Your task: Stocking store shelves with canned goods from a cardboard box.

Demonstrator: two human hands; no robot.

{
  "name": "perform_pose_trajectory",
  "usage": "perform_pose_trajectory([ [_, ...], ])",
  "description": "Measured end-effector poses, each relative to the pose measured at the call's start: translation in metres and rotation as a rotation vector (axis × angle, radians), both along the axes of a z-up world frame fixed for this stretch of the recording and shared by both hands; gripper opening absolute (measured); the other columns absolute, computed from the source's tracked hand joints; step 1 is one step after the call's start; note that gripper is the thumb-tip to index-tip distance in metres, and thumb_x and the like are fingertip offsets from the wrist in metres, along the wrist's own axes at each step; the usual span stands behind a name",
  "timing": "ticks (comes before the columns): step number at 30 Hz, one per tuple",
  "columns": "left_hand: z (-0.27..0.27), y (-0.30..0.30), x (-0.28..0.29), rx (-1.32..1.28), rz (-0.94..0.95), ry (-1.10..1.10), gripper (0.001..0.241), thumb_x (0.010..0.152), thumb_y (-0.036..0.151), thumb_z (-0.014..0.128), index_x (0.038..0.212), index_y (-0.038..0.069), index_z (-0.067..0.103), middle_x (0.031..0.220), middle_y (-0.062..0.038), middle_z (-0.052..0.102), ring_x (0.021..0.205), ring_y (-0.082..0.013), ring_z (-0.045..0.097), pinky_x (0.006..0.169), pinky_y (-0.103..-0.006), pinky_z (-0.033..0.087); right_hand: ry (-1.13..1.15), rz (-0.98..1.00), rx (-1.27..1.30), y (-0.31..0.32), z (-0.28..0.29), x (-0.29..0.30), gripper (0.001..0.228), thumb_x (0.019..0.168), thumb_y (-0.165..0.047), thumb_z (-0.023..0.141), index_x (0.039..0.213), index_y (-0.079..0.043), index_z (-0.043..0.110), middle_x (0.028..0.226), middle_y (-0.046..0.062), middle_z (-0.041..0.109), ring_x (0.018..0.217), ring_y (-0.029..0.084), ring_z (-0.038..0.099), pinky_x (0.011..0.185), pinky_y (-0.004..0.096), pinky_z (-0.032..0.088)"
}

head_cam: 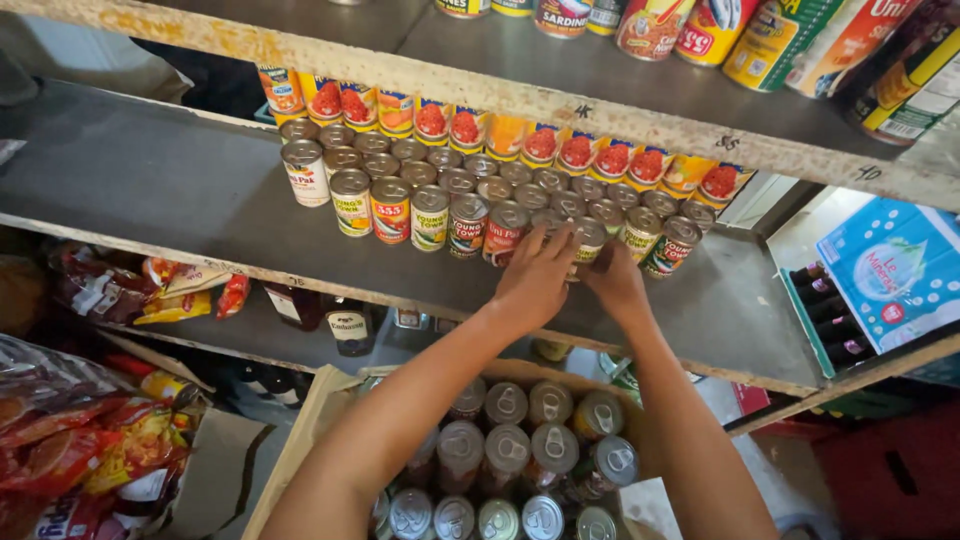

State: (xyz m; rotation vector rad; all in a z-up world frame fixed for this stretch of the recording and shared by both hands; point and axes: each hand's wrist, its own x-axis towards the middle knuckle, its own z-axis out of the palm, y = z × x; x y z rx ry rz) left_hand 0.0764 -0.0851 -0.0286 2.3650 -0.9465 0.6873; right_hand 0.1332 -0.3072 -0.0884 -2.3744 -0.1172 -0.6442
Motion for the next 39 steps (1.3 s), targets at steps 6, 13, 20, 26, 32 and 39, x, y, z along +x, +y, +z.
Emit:
perform_pose_trajectory([
  [6, -0.005, -0.004, 0.007, 0.017, -0.010, -0.046, 0.074, 0.077, 0.010, 0.073, 0.145, 0.000, 0.047, 0.157, -0.020, 0.038, 0.144, -0.0472, 0.033, 0.119, -0.0532, 0.030, 0.004, -0.053, 0.027, 0.006, 0.007, 0.006, 0.046, 0.073, -0.030, 0.090, 0.092, -0.001, 0.060, 0.076, 0.014, 0.065, 0.069, 0.029, 0.063, 0.062, 0.043, 0.049],
  [13, -0.003, 0.010, -0.018, -0.055, -0.053, -0.107, 0.061, 0.077, 0.009, 0.071, 0.134, -0.001, 0.050, 0.153, -0.026, 0.042, 0.142, -0.0458, 0.038, 0.120, -0.0520, 0.033, 0.059, -0.106, 0.003, 0.024, 0.020, -0.054, 0.040, 0.077, -0.026, 0.090, 0.095, 0.001, 0.065, 0.082, 0.016, 0.071, 0.074, 0.028, 0.070, 0.070, 0.040, 0.055],
  [20, 0.027, 0.043, -0.070, -0.335, -0.193, 0.096, 0.048, 0.087, 0.011, 0.070, 0.129, 0.003, 0.048, 0.136, -0.027, 0.052, 0.123, -0.0495, 0.054, 0.098, -0.0516, 0.048, -0.033, 0.080, 0.010, 0.066, 0.075, -0.141, 0.040, 0.082, -0.014, 0.087, 0.111, 0.001, 0.062, 0.098, 0.014, 0.076, 0.088, 0.022, 0.074, 0.079, 0.035, 0.058],
  [26, 0.056, 0.083, -0.122, -0.447, -0.240, 0.108, 0.046, 0.089, 0.009, 0.073, 0.127, 0.006, 0.047, 0.128, -0.022, 0.053, 0.122, -0.0459, 0.056, 0.099, -0.0491, 0.050, -0.005, 0.253, 0.085, 0.103, 0.106, -0.199, 0.037, 0.086, -0.008, 0.084, 0.113, -0.001, 0.059, 0.101, 0.008, 0.075, 0.094, 0.014, 0.072, 0.083, 0.033, 0.058],
  [32, 0.074, 0.134, -0.177, -0.392, -0.239, 0.136, 0.061, 0.095, 0.015, 0.080, 0.142, 0.007, 0.041, 0.139, -0.020, 0.055, 0.131, -0.0427, 0.056, 0.105, -0.0465, 0.049, 0.216, 0.389, 0.287, 0.139, 0.125, -0.251, 0.039, 0.086, -0.006, 0.080, 0.118, -0.004, 0.057, 0.109, 0.003, 0.073, 0.099, 0.010, 0.073, 0.079, 0.029, 0.064],
  [39, 0.066, 0.178, -0.228, -0.319, -0.204, 0.320, 0.071, 0.087, 0.017, 0.084, 0.143, 0.007, 0.041, 0.141, -0.017, 0.057, 0.131, -0.0378, 0.059, 0.101, -0.0430, 0.051, 0.510, 0.328, 0.171, 0.179, 0.125, -0.292, 0.053, 0.076, -0.009, 0.083, 0.119, -0.007, 0.053, 0.110, 0.005, 0.073, 0.087, 0.010, 0.075, 0.058, 0.032, 0.059],
])
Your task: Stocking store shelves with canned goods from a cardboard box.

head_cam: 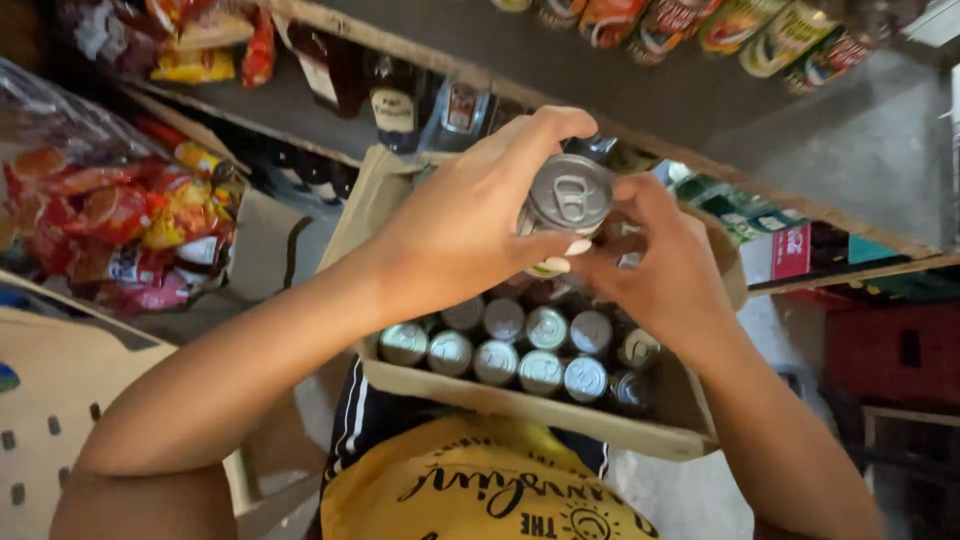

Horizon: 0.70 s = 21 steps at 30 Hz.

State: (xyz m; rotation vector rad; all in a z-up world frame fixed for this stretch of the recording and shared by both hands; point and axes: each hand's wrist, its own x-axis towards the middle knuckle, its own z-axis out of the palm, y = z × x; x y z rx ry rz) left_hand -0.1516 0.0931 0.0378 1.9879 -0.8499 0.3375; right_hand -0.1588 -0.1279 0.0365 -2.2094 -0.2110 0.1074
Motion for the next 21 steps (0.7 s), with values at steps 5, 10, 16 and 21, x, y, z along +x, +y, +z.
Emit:
perform_pose_trajectory([
  [5, -0.019, 0.019, -0.025, 0.041, 0.028, 0.041, 0.072, 0.085, 0.023, 0.085, 0.142, 0.007, 0.044, 0.138, -0.014, 0.059, 0.127, -0.0374, 0.061, 0.099, -0.0435, 0.051, 0.014, 0.174, -0.128, 0.015, -0.014, -0.015, 0.053, 0.075, -0.014, 0.088, 0.117, -0.005, 0.055, 0.108, 0.008, 0.075, 0.083, 0.015, 0.075, 0.068, 0.032, 0.060],
  [10, -0.039, 0.030, -0.039, 0.129, 0.069, 0.088, 0.073, 0.081, 0.026, 0.086, 0.140, 0.006, 0.048, 0.133, -0.015, 0.059, 0.119, -0.0395, 0.062, 0.093, -0.0453, 0.051, 0.081, 0.310, -0.074, 0.024, -0.037, -0.020, 0.054, 0.076, -0.016, 0.084, 0.117, -0.003, 0.051, 0.104, 0.010, 0.074, 0.087, 0.016, 0.078, 0.069, 0.032, 0.060],
  [16, -0.063, 0.034, -0.042, 0.189, 0.071, 0.313, 0.061, 0.076, 0.021, 0.084, 0.128, 0.008, 0.057, 0.121, -0.013, 0.060, 0.107, -0.0383, 0.064, 0.083, -0.0451, 0.053, 0.229, 0.253, -0.218, 0.040, -0.057, -0.023, 0.055, 0.074, -0.022, 0.083, 0.119, -0.005, 0.055, 0.089, 0.011, 0.077, 0.076, 0.023, 0.078, 0.067, 0.036, 0.059],
  [21, -0.094, 0.032, -0.038, 0.236, 0.043, 0.271, 0.061, 0.070, 0.019, 0.086, 0.122, 0.004, 0.059, 0.117, -0.013, 0.060, 0.109, -0.0379, 0.062, 0.088, -0.0454, 0.051, 0.007, 0.373, -0.279, 0.036, -0.094, -0.022, 0.061, 0.074, -0.022, 0.087, 0.119, -0.001, 0.052, 0.096, 0.022, 0.073, 0.092, 0.038, 0.072, 0.072, 0.044, 0.057],
])
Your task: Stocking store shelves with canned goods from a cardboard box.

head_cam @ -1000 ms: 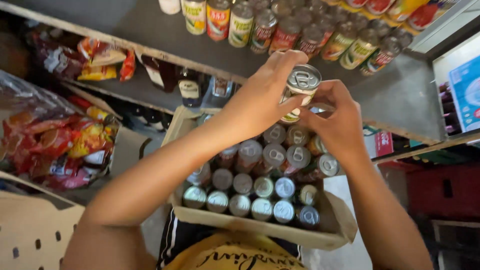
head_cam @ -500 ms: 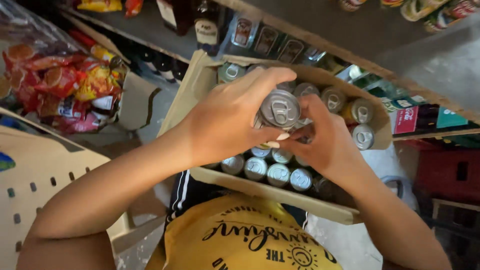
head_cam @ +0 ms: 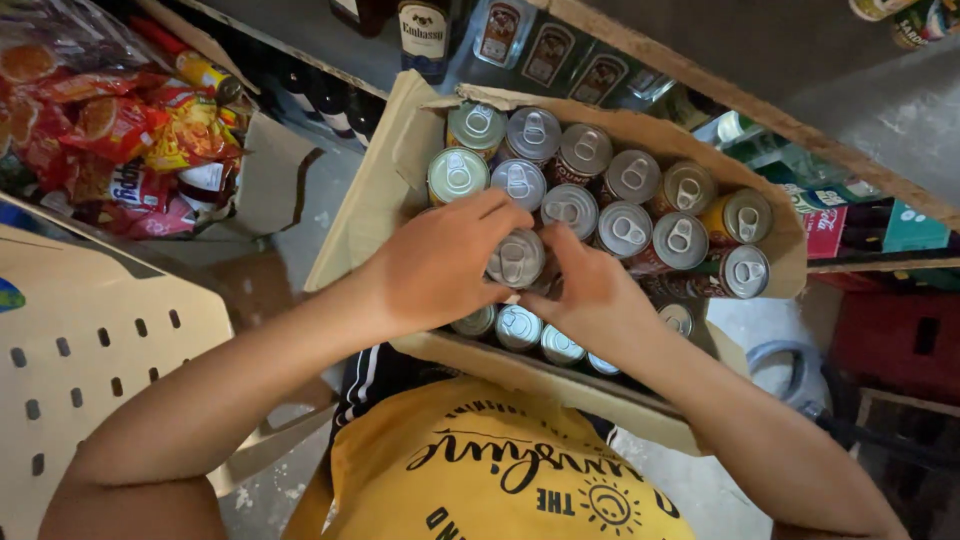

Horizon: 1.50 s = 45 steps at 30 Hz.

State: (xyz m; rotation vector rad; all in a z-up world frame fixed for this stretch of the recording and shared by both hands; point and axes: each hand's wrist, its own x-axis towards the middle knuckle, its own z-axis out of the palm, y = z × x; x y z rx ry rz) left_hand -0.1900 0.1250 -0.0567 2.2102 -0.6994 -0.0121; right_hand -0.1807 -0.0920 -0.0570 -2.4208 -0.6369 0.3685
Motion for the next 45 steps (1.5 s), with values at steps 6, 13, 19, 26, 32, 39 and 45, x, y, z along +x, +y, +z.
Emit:
perform_pose_trajectory([
  [6, -0.017, -0.001, 0.004, 0.086, -0.018, -0.195, 0.064, 0.062, 0.022, 0.090, 0.117, 0.005, 0.061, 0.115, -0.011, 0.061, 0.110, -0.0367, 0.053, 0.091, -0.0485, 0.043, 0.022, -0.018, 0.009, 0.001, -0.025, 0.003, 0.058, 0.076, -0.024, 0.085, 0.117, -0.001, 0.051, 0.089, 0.021, 0.075, 0.087, 0.037, 0.075, 0.070, 0.043, 0.060],
  [13, -0.024, -0.002, 0.009, 0.156, -0.011, -0.216, 0.064, 0.064, 0.024, 0.090, 0.116, 0.005, 0.059, 0.114, -0.011, 0.060, 0.108, -0.0365, 0.052, 0.090, -0.0493, 0.042, -0.031, -0.003, 0.017, 0.002, -0.036, 0.007, 0.057, 0.077, -0.024, 0.086, 0.116, 0.000, 0.051, 0.089, 0.023, 0.073, 0.085, 0.040, 0.075, 0.067, 0.045, 0.060],
  [19, -0.023, -0.008, 0.010, 0.260, -0.002, -0.250, 0.066, 0.062, 0.026, 0.090, 0.117, 0.004, 0.059, 0.114, -0.012, 0.058, 0.109, -0.0370, 0.050, 0.088, -0.0512, 0.040, -0.096, 0.078, -0.106, -0.005, -0.041, 0.011, 0.060, 0.080, -0.029, 0.085, 0.115, 0.004, 0.048, 0.078, 0.025, 0.069, 0.076, 0.045, 0.070, 0.059, 0.051, 0.054],
  [26, -0.020, -0.014, 0.012, 0.400, 0.045, -0.314, 0.066, 0.056, 0.025, 0.089, 0.114, 0.010, 0.061, 0.120, -0.014, 0.053, 0.111, -0.0360, 0.049, 0.087, -0.0488, 0.041, -0.065, 0.111, -0.272, -0.009, -0.015, 0.001, 0.058, 0.085, -0.037, 0.079, 0.113, 0.003, 0.048, 0.075, 0.025, 0.068, 0.074, 0.047, 0.067, 0.061, 0.055, 0.051],
  [32, -0.005, -0.014, 0.021, 0.407, -0.019, -0.311, 0.070, 0.058, 0.030, 0.089, 0.118, 0.008, 0.059, 0.117, -0.015, 0.053, 0.111, -0.0377, 0.049, 0.087, -0.0513, 0.040, -0.033, 0.074, -0.168, -0.020, 0.025, -0.002, 0.045, 0.087, -0.036, 0.076, 0.112, -0.005, 0.054, 0.077, 0.017, 0.071, 0.075, 0.041, 0.069, 0.062, 0.051, 0.052],
  [39, 0.058, -0.029, 0.065, 0.228, -0.013, -0.312, 0.072, 0.070, 0.025, 0.085, 0.133, 0.009, 0.054, 0.123, -0.013, 0.057, 0.118, -0.0380, 0.051, 0.094, -0.0507, 0.039, -0.115, -0.196, -0.045, -0.049, 0.070, 0.030, 0.032, 0.084, -0.029, 0.077, 0.107, -0.009, 0.065, 0.079, 0.007, 0.076, 0.073, 0.026, 0.074, 0.063, 0.039, 0.056],
  [45, 0.071, -0.062, 0.126, -0.041, -0.041, -0.313, 0.064, 0.082, 0.023, 0.082, 0.136, 0.007, 0.051, 0.129, -0.016, 0.057, 0.124, -0.0414, 0.054, 0.103, -0.0497, 0.044, -0.330, -0.328, 0.130, -0.101, 0.080, 0.099, 0.029, 0.087, -0.019, 0.078, 0.107, -0.003, 0.065, 0.093, 0.010, 0.075, 0.081, 0.021, 0.074, 0.073, 0.036, 0.058],
])
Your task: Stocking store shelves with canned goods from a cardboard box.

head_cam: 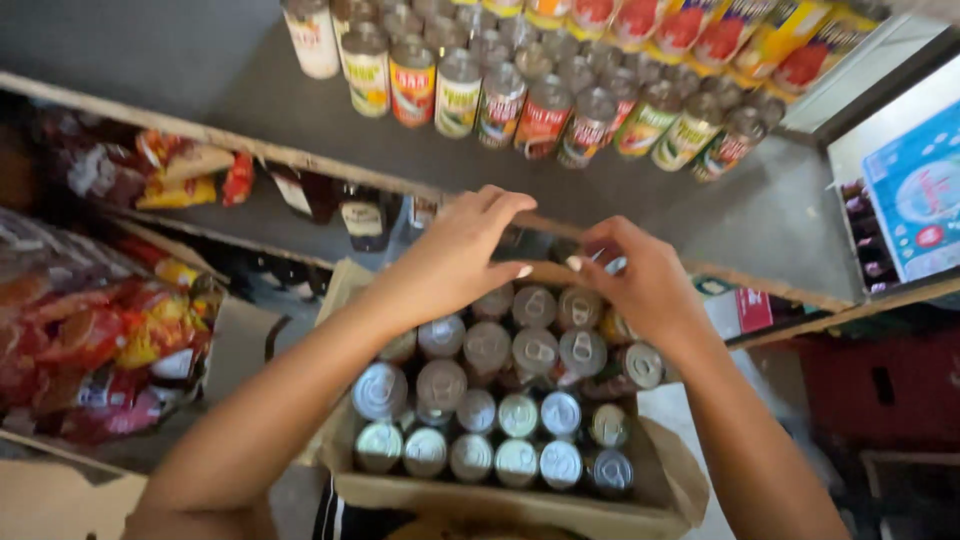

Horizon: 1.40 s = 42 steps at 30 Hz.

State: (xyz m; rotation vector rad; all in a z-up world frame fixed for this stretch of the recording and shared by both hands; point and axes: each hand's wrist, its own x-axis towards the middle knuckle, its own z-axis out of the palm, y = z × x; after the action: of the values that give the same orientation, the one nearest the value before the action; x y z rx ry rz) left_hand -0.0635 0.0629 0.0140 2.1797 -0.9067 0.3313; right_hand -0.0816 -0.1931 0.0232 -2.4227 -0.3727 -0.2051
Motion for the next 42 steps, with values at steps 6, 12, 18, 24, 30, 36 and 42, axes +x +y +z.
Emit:
perform_pose_trajectory([
  [6, -0.011, -0.051, 0.067, -0.207, -0.112, -0.014, 0.063, 0.084, 0.020, 0.080, 0.137, 0.005, 0.049, 0.139, -0.021, 0.055, 0.134, -0.0414, 0.051, 0.111, -0.0457, 0.043, -0.205, -0.071, 0.053, -0.059, -0.029, 0.088, 0.040, 0.087, -0.019, 0.081, 0.117, 0.001, 0.063, 0.106, 0.014, 0.074, 0.097, 0.021, 0.073, 0.085, 0.036, 0.057],
  [12, -0.054, -0.099, 0.148, -0.264, 0.026, 0.043, 0.074, 0.083, 0.023, 0.079, 0.142, -0.002, 0.042, 0.140, -0.029, 0.052, 0.136, -0.0436, 0.046, 0.113, -0.0471, 0.039, -0.151, -0.160, 0.053, -0.069, -0.056, 0.165, 0.055, 0.081, -0.020, 0.086, 0.123, 0.002, 0.058, 0.112, 0.015, 0.071, 0.098, 0.024, 0.072, 0.085, 0.037, 0.056],
  [18, -0.078, -0.125, 0.171, -0.319, 0.087, 0.102, 0.075, 0.080, 0.018, 0.074, 0.144, -0.003, 0.041, 0.139, -0.030, 0.053, 0.135, -0.0454, 0.051, 0.112, -0.0462, 0.042, -0.068, 0.260, 0.515, -0.061, -0.098, 0.239, 0.048, 0.076, -0.007, 0.076, 0.122, 0.002, 0.064, 0.114, 0.013, 0.072, 0.103, 0.023, 0.068, 0.089, 0.037, 0.057],
  [24, -0.074, -0.128, 0.167, -0.273, 0.123, 0.144, 0.089, 0.078, 0.016, 0.074, 0.150, -0.007, 0.027, 0.142, -0.034, 0.044, 0.134, -0.0481, 0.045, 0.111, -0.0485, 0.040, -0.410, 0.003, 0.360, -0.030, -0.085, 0.221, 0.079, 0.070, -0.014, 0.083, 0.136, 0.003, 0.043, 0.120, 0.017, 0.066, 0.108, 0.030, 0.066, 0.089, 0.041, 0.051],
  [30, -0.099, -0.130, 0.174, -0.320, 0.090, 0.032, 0.077, 0.087, 0.012, 0.063, 0.155, -0.005, 0.032, 0.143, -0.036, 0.048, 0.136, -0.0503, 0.046, 0.113, -0.0508, 0.041, -0.223, -0.214, 0.161, -0.021, -0.062, 0.188, 0.062, 0.071, -0.019, 0.085, 0.126, -0.005, 0.061, 0.116, 0.020, 0.072, 0.109, 0.037, 0.071, 0.089, 0.044, 0.055],
  [36, -0.064, -0.106, 0.128, -0.313, 0.050, 0.058, 0.074, 0.090, 0.022, 0.072, 0.146, -0.005, 0.033, 0.139, -0.035, 0.047, 0.130, -0.0497, 0.047, 0.104, -0.0512, 0.043, -0.242, -0.285, 0.135, -0.029, -0.062, 0.148, 0.048, 0.077, -0.016, 0.085, 0.116, -0.004, 0.060, 0.101, 0.017, 0.072, 0.092, 0.032, 0.072, 0.081, 0.042, 0.055],
  [42, -0.019, -0.076, 0.079, -0.297, 0.028, -0.128, 0.062, 0.091, 0.022, 0.076, 0.139, 0.002, 0.043, 0.133, -0.025, 0.055, 0.128, -0.0459, 0.053, 0.104, -0.0487, 0.046, -0.290, -0.174, 0.114, -0.014, -0.019, 0.081, 0.045, 0.082, -0.010, 0.085, 0.115, 0.000, 0.057, 0.092, 0.015, 0.071, 0.084, 0.021, 0.070, 0.076, 0.036, 0.056],
])
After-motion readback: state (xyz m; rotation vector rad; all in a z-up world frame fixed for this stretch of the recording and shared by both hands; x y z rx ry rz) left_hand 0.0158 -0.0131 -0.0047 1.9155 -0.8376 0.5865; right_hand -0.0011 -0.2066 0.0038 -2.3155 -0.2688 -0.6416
